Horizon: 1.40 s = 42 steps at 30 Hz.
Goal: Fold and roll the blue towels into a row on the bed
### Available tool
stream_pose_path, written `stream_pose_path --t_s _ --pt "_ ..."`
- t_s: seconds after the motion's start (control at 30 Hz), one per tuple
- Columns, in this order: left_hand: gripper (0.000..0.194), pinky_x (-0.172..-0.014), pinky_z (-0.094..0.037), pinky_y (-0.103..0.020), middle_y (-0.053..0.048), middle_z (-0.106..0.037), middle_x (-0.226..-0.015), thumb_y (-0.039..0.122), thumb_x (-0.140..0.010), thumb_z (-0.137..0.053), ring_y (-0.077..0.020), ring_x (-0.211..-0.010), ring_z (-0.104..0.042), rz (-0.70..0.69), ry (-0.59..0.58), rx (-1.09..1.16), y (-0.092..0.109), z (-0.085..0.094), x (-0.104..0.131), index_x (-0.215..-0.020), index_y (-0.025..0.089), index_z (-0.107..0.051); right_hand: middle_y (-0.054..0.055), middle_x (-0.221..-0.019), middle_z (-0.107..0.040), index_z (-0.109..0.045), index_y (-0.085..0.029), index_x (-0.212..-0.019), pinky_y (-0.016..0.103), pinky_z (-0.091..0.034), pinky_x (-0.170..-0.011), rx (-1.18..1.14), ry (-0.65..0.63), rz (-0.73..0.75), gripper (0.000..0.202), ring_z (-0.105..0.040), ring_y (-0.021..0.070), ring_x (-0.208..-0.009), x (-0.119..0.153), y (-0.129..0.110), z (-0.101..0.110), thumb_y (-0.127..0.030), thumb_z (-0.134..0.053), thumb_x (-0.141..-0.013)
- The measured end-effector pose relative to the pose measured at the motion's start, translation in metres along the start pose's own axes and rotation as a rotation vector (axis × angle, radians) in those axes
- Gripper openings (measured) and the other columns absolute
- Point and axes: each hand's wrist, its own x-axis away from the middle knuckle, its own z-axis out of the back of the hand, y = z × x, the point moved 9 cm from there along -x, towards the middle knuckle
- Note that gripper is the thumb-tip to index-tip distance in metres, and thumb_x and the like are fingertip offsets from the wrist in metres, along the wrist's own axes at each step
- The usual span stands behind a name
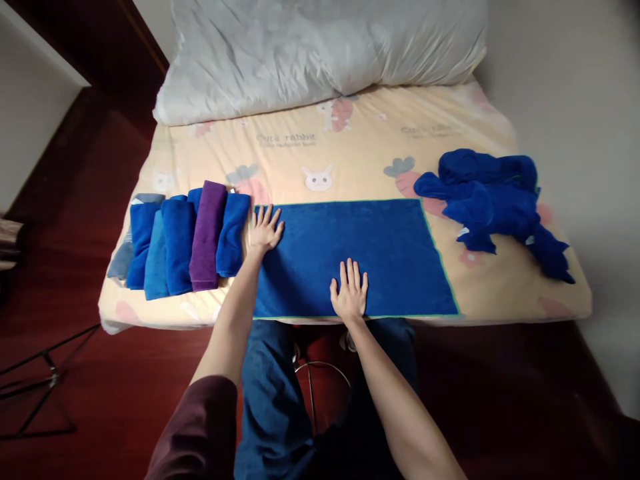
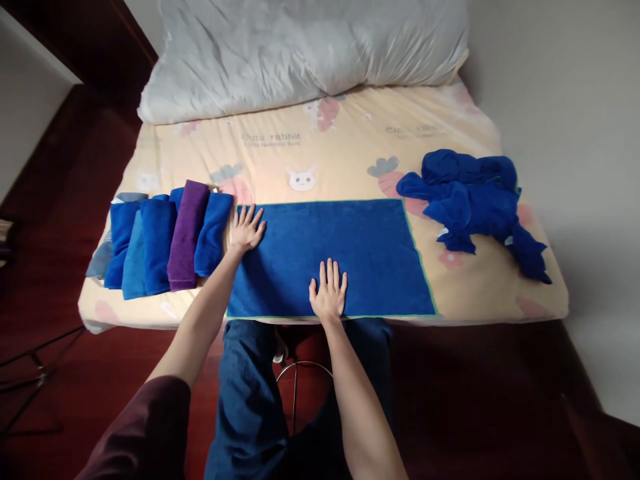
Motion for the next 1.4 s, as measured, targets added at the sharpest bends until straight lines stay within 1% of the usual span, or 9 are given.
stream_pose_path --t_s 0.1,0.23,0.4,0.57,0.8,1.0,1.1,1.2,1.4 --pt "0.063 -0.128 -0.010 -0.055 -0.009 -0.021 -0.171 0.047 -0.104 -0.033 -0.0324 -0.160 -0.009 0.016 -0.013 -0.034 -0.017 0.007 -0.015 -0.160 0.018 -0.037 0.011 -0.170 -0.024 -0.030 -0.014 -0.162 0.055 -0.008 -0.128 -0.002 0.015 0.004 0.062 -0.017 0.0263 -0.159 -0.001 0.000 0.000 -0.036 -0.034 -0.105" --pt "0.064 -0.128 -0.008 -0.058 -0.013 -0.016 -0.171 0.044 -0.105 -0.030 -0.0325 -0.160 -0.006 0.012 0.016 -0.042 -0.006 0.016 -0.007 -0.160 0.012 -0.034 0.012 -0.170 -0.023 -0.031 -0.013 -0.162 0.054 -0.007 -0.128 -0.005 0.018 0.001 0.061 -0.016 0.0258 -0.159 -0.001 0.000 0.000 -0.036 -0.036 -0.105" --pt "0.063 -0.129 -0.011 -0.054 -0.012 -0.018 -0.171 0.045 -0.104 -0.032 -0.0297 -0.160 -0.008 -0.010 0.044 0.013 0.022 0.017 0.089 -0.159 0.014 -0.036 0.011 -0.170 -0.023 -0.030 -0.014 -0.162 0.053 -0.006 -0.128 -0.018 0.001 -0.016 0.062 -0.015 0.0253 -0.159 -0.004 -0.001 0.000 -0.035 -0.036 -0.104" --pt "0.060 -0.128 -0.019 -0.052 -0.012 -0.024 -0.169 0.039 -0.104 -0.035 -0.0283 -0.159 -0.017 0.094 0.146 0.104 0.012 0.021 0.170 -0.159 0.015 -0.038 0.011 -0.171 -0.019 -0.028 -0.014 -0.163 0.053 -0.004 -0.129 -0.016 -0.034 -0.020 0.063 -0.011 0.0250 -0.160 -0.006 -0.001 0.001 -0.036 -0.037 -0.104" --pt "0.059 -0.126 -0.025 -0.051 -0.012 -0.036 -0.164 0.031 -0.098 -0.044 -0.0298 -0.155 -0.029 0.119 0.261 0.164 0.012 0.027 0.175 -0.155 0.017 -0.046 0.010 -0.171 -0.019 -0.032 -0.017 -0.162 0.056 -0.004 -0.129 -0.050 -0.113 0.024 0.061 -0.012 0.0273 -0.160 -0.022 -0.016 0.005 -0.040 -0.039 -0.106" --pt "0.061 -0.124 -0.029 -0.050 -0.012 -0.040 -0.163 0.027 -0.094 -0.049 -0.0309 -0.153 -0.032 0.092 0.304 0.157 0.012 0.028 0.174 -0.154 0.016 -0.047 0.004 -0.171 -0.021 -0.033 -0.022 -0.161 0.045 -0.007 -0.131 -0.105 -0.222 0.332 0.059 -0.015 0.0186 -0.159 -0.113 -0.058 -0.010 -0.047 -0.036 -0.108" --pt "0.061 -0.124 -0.030 -0.049 -0.012 -0.040 -0.162 0.026 -0.094 -0.050 -0.0303 -0.152 -0.034 0.090 0.313 0.149 0.011 0.029 0.174 -0.155 0.017 -0.047 0.004 -0.171 -0.022 -0.033 -0.021 -0.161 0.044 -0.006 -0.131 -0.040 -0.247 0.378 0.060 -0.016 0.0188 -0.159 -0.159 -0.016 -0.012 -0.047 -0.038 -0.107" --pt "0.062 -0.124 -0.030 -0.048 -0.009 -0.040 -0.163 0.026 -0.094 -0.051 -0.0287 -0.152 -0.034 0.072 0.323 0.139 0.013 0.029 0.174 -0.155 0.020 -0.046 0.005 -0.171 -0.021 -0.031 -0.020 -0.162 0.045 -0.007 -0.131 0.031 -0.198 0.293 0.062 -0.016 0.0202 -0.159 -0.195 0.059 0.003 -0.048 -0.035 -0.107" --pt "0.064 -0.125 -0.028 -0.051 -0.008 -0.039 -0.163 0.023 -0.092 -0.053 -0.0312 -0.152 -0.034 0.088 0.318 0.179 0.010 0.026 0.174 -0.156 0.021 -0.045 0.006 -0.171 -0.022 -0.028 -0.017 -0.163 0.046 -0.010 -0.131 0.138 -0.153 0.186 0.064 -0.017 0.0198 -0.159 -0.242 0.167 0.033 -0.049 -0.026 -0.107"
